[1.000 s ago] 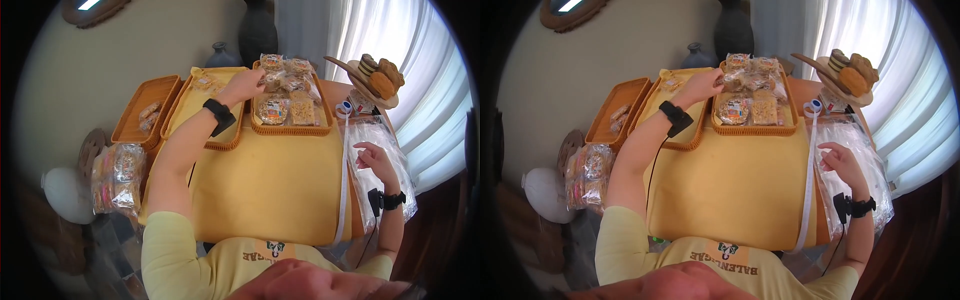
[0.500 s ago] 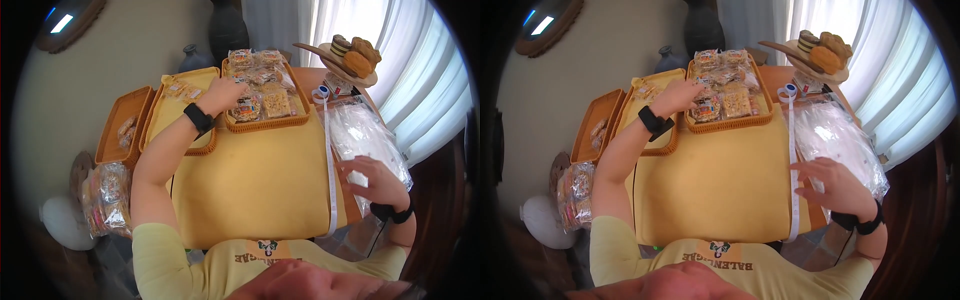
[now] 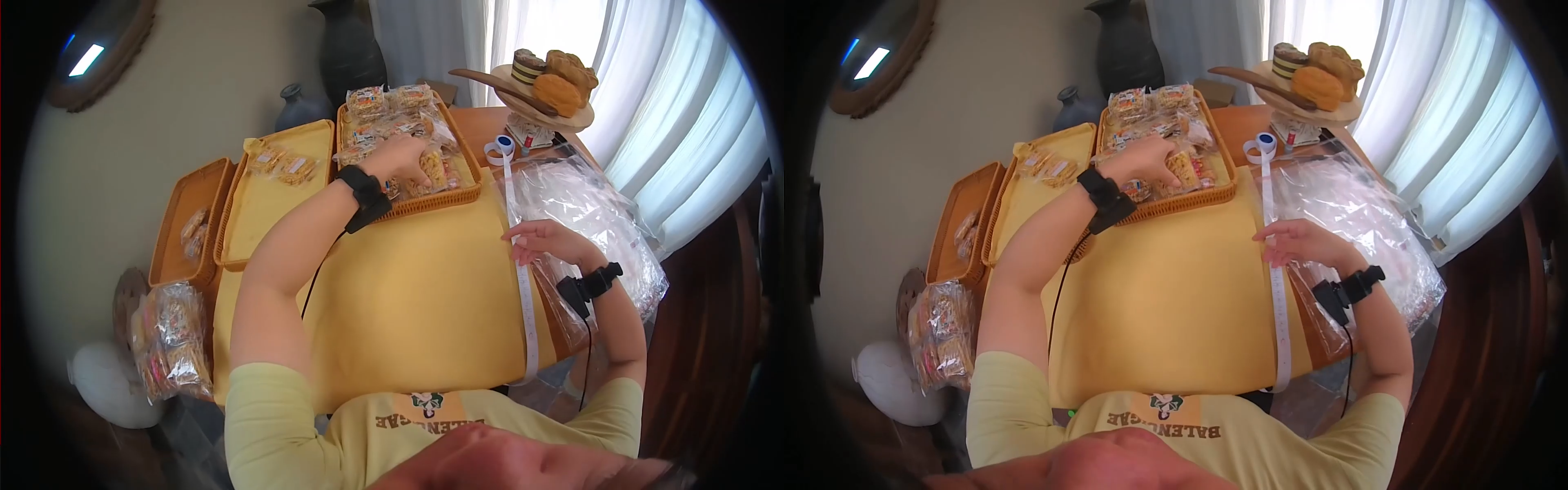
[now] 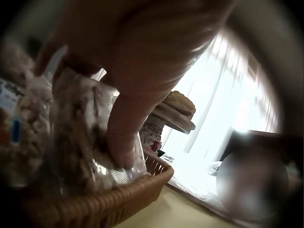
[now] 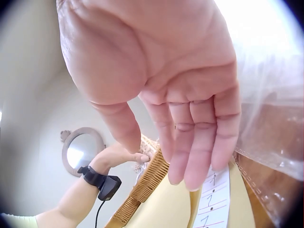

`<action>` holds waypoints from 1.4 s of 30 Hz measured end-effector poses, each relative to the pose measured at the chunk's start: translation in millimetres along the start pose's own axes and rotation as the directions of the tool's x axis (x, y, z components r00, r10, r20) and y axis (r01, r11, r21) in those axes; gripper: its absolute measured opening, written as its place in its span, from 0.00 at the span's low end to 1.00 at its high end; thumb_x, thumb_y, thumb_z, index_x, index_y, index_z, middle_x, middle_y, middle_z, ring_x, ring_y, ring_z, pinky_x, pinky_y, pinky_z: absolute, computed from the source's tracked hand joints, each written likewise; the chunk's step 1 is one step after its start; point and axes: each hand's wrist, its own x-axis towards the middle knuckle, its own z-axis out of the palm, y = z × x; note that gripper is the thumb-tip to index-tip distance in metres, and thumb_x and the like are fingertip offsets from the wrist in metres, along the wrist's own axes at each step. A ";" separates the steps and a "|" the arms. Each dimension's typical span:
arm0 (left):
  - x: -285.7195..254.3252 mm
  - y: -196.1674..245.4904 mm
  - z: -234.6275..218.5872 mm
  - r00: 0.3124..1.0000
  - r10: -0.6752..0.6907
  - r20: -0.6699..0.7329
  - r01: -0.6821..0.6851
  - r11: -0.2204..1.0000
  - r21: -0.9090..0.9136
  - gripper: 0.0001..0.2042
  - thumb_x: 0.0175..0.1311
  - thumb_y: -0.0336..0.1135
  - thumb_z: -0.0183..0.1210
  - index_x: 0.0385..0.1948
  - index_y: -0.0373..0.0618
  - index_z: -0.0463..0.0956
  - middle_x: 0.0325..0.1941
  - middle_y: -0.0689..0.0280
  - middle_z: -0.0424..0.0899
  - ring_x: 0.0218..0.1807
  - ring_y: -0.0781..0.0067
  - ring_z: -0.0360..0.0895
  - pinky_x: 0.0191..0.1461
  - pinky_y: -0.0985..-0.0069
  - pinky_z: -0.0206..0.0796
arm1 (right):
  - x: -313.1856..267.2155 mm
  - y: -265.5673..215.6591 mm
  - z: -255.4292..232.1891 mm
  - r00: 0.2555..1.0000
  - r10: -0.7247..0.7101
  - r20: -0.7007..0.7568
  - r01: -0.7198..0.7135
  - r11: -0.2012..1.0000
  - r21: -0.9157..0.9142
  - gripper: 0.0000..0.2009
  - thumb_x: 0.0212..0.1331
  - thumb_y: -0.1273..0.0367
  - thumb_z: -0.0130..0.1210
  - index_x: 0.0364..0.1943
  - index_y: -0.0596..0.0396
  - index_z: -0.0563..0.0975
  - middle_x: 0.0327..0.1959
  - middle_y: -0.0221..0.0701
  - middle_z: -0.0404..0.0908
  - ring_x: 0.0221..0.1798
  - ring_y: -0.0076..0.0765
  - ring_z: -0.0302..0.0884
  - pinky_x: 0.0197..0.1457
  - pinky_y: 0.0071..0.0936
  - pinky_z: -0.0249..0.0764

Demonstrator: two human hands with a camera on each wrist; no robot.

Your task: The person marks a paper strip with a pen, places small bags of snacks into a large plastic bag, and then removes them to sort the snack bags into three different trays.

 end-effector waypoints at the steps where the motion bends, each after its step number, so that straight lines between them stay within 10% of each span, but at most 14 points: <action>1: 4.8 -3.0 -4.7 0.994 0.025 0.105 -0.015 0.996 -0.089 0.27 0.35 0.47 0.66 0.35 0.38 0.71 0.33 0.56 0.75 0.36 0.58 0.71 0.39 0.71 0.63 | 0.6 2.1 -0.3 1.000 -0.028 -0.005 0.028 0.999 0.030 0.13 0.58 0.70 0.45 0.47 0.57 0.70 0.30 0.31 0.76 0.30 0.23 0.74 0.36 0.18 0.72; 5: 31.0 -22.4 -10.5 0.994 0.052 0.097 0.019 0.789 -0.614 0.22 0.38 0.51 0.65 0.23 0.39 0.73 0.22 0.66 0.75 0.26 0.72 0.70 0.31 0.75 0.63 | 2.2 14.9 -7.7 0.997 -0.073 -0.015 0.074 0.996 0.058 0.14 0.60 0.68 0.44 0.47 0.59 0.69 0.30 0.32 0.76 0.31 0.24 0.74 0.36 0.17 0.72; 15: 69.9 -29.7 -9.8 0.964 -0.249 0.090 0.237 0.659 -0.714 0.22 0.43 0.49 0.63 0.30 0.37 0.74 0.29 0.63 0.76 0.31 0.71 0.73 0.30 0.75 0.68 | 5.7 32.2 -13.7 0.993 -0.103 -0.049 0.113 0.944 0.309 0.14 0.60 0.68 0.43 0.47 0.61 0.68 0.29 0.33 0.75 0.30 0.24 0.74 0.35 0.17 0.73; 21: 57.2 -37.9 -30.3 0.985 -0.157 0.074 0.149 0.543 -0.826 0.24 0.46 0.49 0.61 0.37 0.37 0.72 0.34 0.65 0.76 0.32 0.75 0.74 0.29 0.79 0.69 | 3.6 31.6 -11.3 0.989 -0.117 -0.088 0.138 0.946 0.295 0.13 0.59 0.70 0.43 0.47 0.61 0.68 0.29 0.32 0.75 0.30 0.24 0.74 0.35 0.18 0.73; 29: 54.0 -48.7 -15.6 0.983 0.099 0.156 -0.030 0.917 -0.398 0.21 0.45 0.53 0.60 0.13 0.47 0.63 0.15 0.75 0.55 0.20 0.81 0.53 0.24 0.78 0.48 | 5.4 36.1 -12.0 0.987 -0.128 -0.097 0.150 0.950 0.275 0.13 0.59 0.70 0.44 0.47 0.60 0.68 0.28 0.32 0.75 0.29 0.24 0.74 0.35 0.19 0.74; 32: 68.9 -47.0 -3.4 0.949 0.108 0.296 -0.013 0.952 -0.307 0.24 0.41 0.59 0.59 0.19 0.43 0.69 0.18 0.69 0.68 0.25 0.75 0.65 0.33 0.73 0.59 | 4.8 35.7 -10.7 0.986 -0.148 -0.072 0.162 0.953 0.257 0.14 0.58 0.69 0.45 0.47 0.60 0.68 0.30 0.30 0.73 0.30 0.23 0.74 0.36 0.18 0.73; 36: 60.9 -42.5 4.8 0.972 0.198 0.128 -0.123 0.888 -0.443 0.21 0.45 0.55 0.60 0.14 0.47 0.66 0.15 0.73 0.63 0.21 0.80 0.58 0.25 0.78 0.50 | 4.7 34.5 -8.3 0.978 -0.162 -0.129 0.184 0.965 0.187 0.14 0.58 0.69 0.46 0.47 0.61 0.68 0.29 0.32 0.74 0.30 0.26 0.74 0.34 0.20 0.73; 42: 52.1 -50.8 9.6 0.958 0.059 0.282 0.151 0.732 -0.665 0.17 0.43 0.50 0.63 0.18 0.47 0.72 0.16 0.73 0.65 0.20 0.82 0.59 0.24 0.79 0.50 | 7.0 32.9 -5.7 0.976 -0.150 -0.159 0.181 0.962 0.204 0.13 0.59 0.70 0.44 0.46 0.62 0.68 0.27 0.34 0.74 0.28 0.27 0.74 0.32 0.19 0.74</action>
